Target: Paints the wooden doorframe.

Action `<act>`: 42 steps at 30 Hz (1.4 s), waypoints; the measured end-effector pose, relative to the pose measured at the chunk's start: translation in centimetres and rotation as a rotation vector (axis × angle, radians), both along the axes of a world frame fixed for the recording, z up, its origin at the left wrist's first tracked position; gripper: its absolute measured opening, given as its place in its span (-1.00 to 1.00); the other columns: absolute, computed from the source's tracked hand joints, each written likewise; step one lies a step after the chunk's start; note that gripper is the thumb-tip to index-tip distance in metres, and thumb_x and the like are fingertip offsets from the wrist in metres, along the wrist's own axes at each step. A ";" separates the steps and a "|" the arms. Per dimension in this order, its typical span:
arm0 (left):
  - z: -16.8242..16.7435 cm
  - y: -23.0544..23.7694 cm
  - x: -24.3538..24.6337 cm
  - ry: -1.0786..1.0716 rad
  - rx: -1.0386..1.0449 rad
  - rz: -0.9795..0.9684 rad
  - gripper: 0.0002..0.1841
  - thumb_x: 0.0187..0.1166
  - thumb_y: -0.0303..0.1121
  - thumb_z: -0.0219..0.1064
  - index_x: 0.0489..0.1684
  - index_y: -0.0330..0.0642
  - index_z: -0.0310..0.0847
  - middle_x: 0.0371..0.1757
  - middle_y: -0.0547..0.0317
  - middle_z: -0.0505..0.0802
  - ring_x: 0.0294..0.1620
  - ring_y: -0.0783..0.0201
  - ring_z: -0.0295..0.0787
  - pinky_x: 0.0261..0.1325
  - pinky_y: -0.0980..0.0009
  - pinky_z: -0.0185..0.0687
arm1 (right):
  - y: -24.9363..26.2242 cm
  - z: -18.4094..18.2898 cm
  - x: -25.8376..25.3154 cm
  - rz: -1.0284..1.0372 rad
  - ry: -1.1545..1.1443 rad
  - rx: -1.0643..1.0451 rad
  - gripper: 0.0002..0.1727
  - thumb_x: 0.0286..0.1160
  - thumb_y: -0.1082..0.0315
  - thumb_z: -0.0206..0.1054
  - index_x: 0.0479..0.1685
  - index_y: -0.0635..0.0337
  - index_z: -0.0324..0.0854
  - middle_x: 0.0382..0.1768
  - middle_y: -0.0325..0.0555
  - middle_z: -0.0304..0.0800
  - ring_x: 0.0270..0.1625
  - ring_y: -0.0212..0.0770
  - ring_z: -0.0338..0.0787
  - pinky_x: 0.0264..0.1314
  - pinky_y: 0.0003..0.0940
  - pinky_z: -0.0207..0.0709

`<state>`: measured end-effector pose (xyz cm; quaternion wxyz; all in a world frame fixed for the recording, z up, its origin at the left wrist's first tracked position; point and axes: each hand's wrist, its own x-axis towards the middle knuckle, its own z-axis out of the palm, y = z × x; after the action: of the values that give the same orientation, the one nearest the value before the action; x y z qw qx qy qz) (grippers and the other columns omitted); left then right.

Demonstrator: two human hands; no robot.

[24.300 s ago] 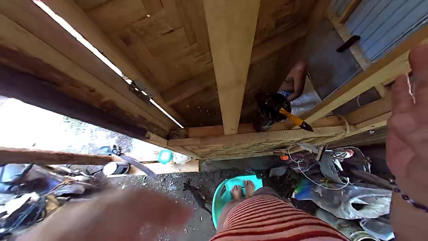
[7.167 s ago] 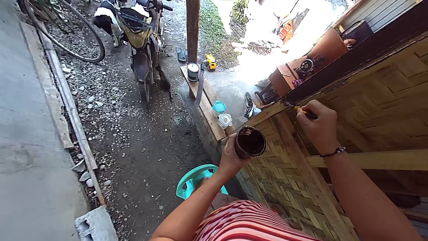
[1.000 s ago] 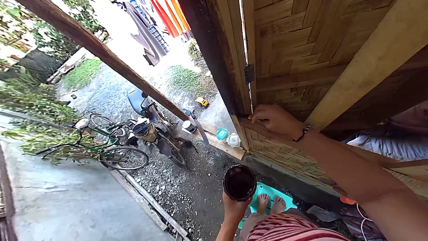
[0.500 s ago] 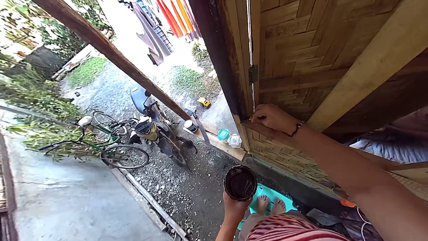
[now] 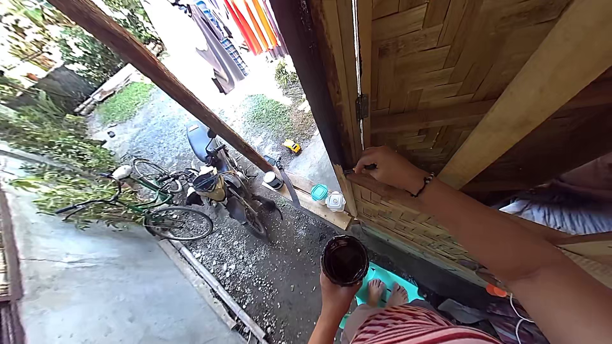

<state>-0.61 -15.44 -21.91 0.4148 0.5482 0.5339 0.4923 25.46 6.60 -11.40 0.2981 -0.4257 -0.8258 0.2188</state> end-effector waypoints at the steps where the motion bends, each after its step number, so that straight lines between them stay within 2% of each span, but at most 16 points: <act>1: 0.1 0.0 0.0 -0.001 0.002 -0.001 -0.02 -0.19 -0.46 0.83 0.40 -0.60 0.37 0.18 -0.03 0.84 0.23 0.37 0.81 0.44 0.40 0.70 | -0.1 0.2 0.0 -0.013 -0.008 -0.002 -0.81 0.46 0.62 0.36 -0.23 0.19 0.87 -0.16 0.01 0.85 -0.01 -0.04 0.82 0.17 -0.05 0.68; 6: 0.1 0.2 0.3 0.015 -0.010 -0.018 -0.01 -0.19 -0.46 0.83 0.41 -0.61 0.36 0.20 -0.06 0.84 0.24 0.36 0.80 0.44 0.40 0.69 | -0.1 -0.8 -1.5 -0.003 -0.019 0.001 -0.83 0.44 0.58 0.37 -0.25 0.18 0.86 -0.19 0.01 0.83 -0.02 -0.02 0.81 0.18 -0.01 0.66; 10: -0.1 0.5 0.3 0.017 0.013 -0.010 -0.02 -0.20 -0.44 0.83 0.38 -0.63 0.39 0.18 -0.06 0.84 0.24 0.39 0.80 0.44 0.43 0.68 | -3.1 2.2 0.9 -0.041 0.246 -0.002 -0.86 0.35 0.60 0.42 -0.30 0.19 0.85 -0.20 -0.08 0.85 -0.10 -0.24 0.80 0.03 -0.28 0.68; 12: 0.0 0.9 0.4 0.001 0.017 -0.013 -0.01 -0.21 -0.46 0.83 0.40 -0.62 0.36 0.20 -0.05 0.84 0.24 0.38 0.80 0.45 0.43 0.68 | -5.0 3.8 2.2 -0.056 0.358 -0.023 -0.89 0.35 0.51 0.44 -0.23 0.16 0.85 -0.16 -0.18 0.88 -0.13 -0.38 0.81 -0.06 -0.45 0.71; 14: 0.2 1.3 0.6 0.013 0.024 -0.017 0.01 -0.21 -0.44 0.83 0.42 -0.64 0.35 0.22 -0.08 0.83 0.27 0.38 0.79 0.48 0.43 0.65 | -8.2 5.7 2.8 -0.084 0.448 -0.080 -0.90 0.42 0.47 0.49 -0.16 0.15 0.83 -0.18 -0.23 0.88 -0.22 -0.42 0.80 -0.21 -0.54 0.69; 15: 0.2 1.5 0.6 0.015 0.033 -0.023 0.01 -0.20 -0.44 0.83 0.42 -0.64 0.36 0.22 -0.08 0.83 0.28 0.38 0.78 0.48 0.43 0.65 | -9.8 6.4 3.0 -0.100 0.486 -0.112 -0.90 0.45 0.46 0.49 -0.13 0.14 0.81 -0.21 -0.23 0.89 -0.27 -0.39 0.82 -0.27 -0.53 0.72; 17: 0.4 2.0 0.8 0.014 0.075 -0.049 0.02 -0.17 -0.43 0.84 0.43 -0.65 0.34 0.24 -0.08 0.82 0.30 0.37 0.78 0.51 0.41 0.64 | -12.1 7.5 2.8 -0.092 0.575 -0.165 -0.83 0.46 0.43 0.48 -0.02 0.16 0.77 -0.20 -0.18 0.91 -0.26 -0.28 0.91 -0.23 -0.41 0.87; 19: 0.8 2.5 1.2 0.015 0.117 -0.076 0.03 -0.15 -0.41 0.84 0.46 -0.66 0.31 0.27 -0.09 0.81 0.32 0.37 0.76 0.54 0.42 0.61 | -13.9 8.1 2.2 -0.076 0.615 -0.202 -0.77 0.42 0.41 0.50 0.02 0.15 0.71 -0.22 -0.17 0.88 -0.28 -0.22 0.91 -0.24 -0.33 0.90; 22: 1.4 3.3 1.9 0.018 0.171 -0.106 0.00 -0.12 -0.40 0.82 0.43 -0.67 0.33 0.24 -0.09 0.82 0.31 0.38 0.77 0.52 0.42 0.62 | -15.6 8.2 0.8 -0.081 0.543 -0.172 -0.86 0.36 0.35 0.51 -0.17 0.08 0.72 -0.36 -0.26 0.88 -0.39 -0.31 0.89 -0.38 -0.40 0.86; 26: 2.2 3.7 2.8 0.046 0.203 -0.143 -0.01 -0.09 -0.35 0.81 0.42 -0.64 0.34 0.23 -0.09 0.82 0.30 0.39 0.77 0.51 0.44 0.61 | -16.0 6.9 -0.8 -0.098 0.351 -0.108 -0.92 0.42 0.25 0.42 -0.32 0.01 0.73 -0.48 -0.43 0.76 -0.49 -0.56 0.72 -0.51 -0.61 0.64; 31: 2.5 4.0 3.8 0.046 0.255 -0.168 -0.03 -0.07 -0.34 0.80 0.40 -0.67 0.35 0.21 -0.12 0.82 0.29 0.38 0.77 0.50 0.44 0.62 | -16.3 7.1 -1.5 -0.148 0.215 -0.065 -0.89 0.40 0.23 0.38 -0.41 0.00 0.70 -0.60 -0.45 0.59 -0.59 -0.59 0.53 -0.60 -0.64 0.41; 37: 2.5 4.2 4.6 0.071 0.239 -0.175 -0.03 -0.08 -0.33 0.80 0.41 -0.65 0.35 0.20 -0.11 0.83 0.28 0.38 0.78 0.48 0.43 0.63 | -16.3 6.7 -1.4 -0.189 0.112 -0.081 -0.89 0.37 0.22 0.36 -0.44 -0.02 0.69 -0.63 -0.44 0.56 -0.60 -0.54 0.52 -0.59 -0.55 0.39; 42: 2.2 4.1 4.6 0.100 0.176 -0.165 0.05 -0.10 -0.26 0.83 0.46 -0.66 0.32 0.23 -0.17 0.82 0.29 0.29 0.79 0.48 0.32 0.67 | -16.9 7.1 -0.6 -0.188 0.186 -0.142 -0.89 0.43 0.24 0.40 -0.37 0.03 0.72 -0.59 -0.38 0.63 -0.58 -0.51 0.56 -0.56 -0.52 0.46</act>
<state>4.02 -11.29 -19.72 0.3770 0.6484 0.4618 0.4735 24.81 -10.28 -4.31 0.3615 -0.4990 -0.7338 0.2861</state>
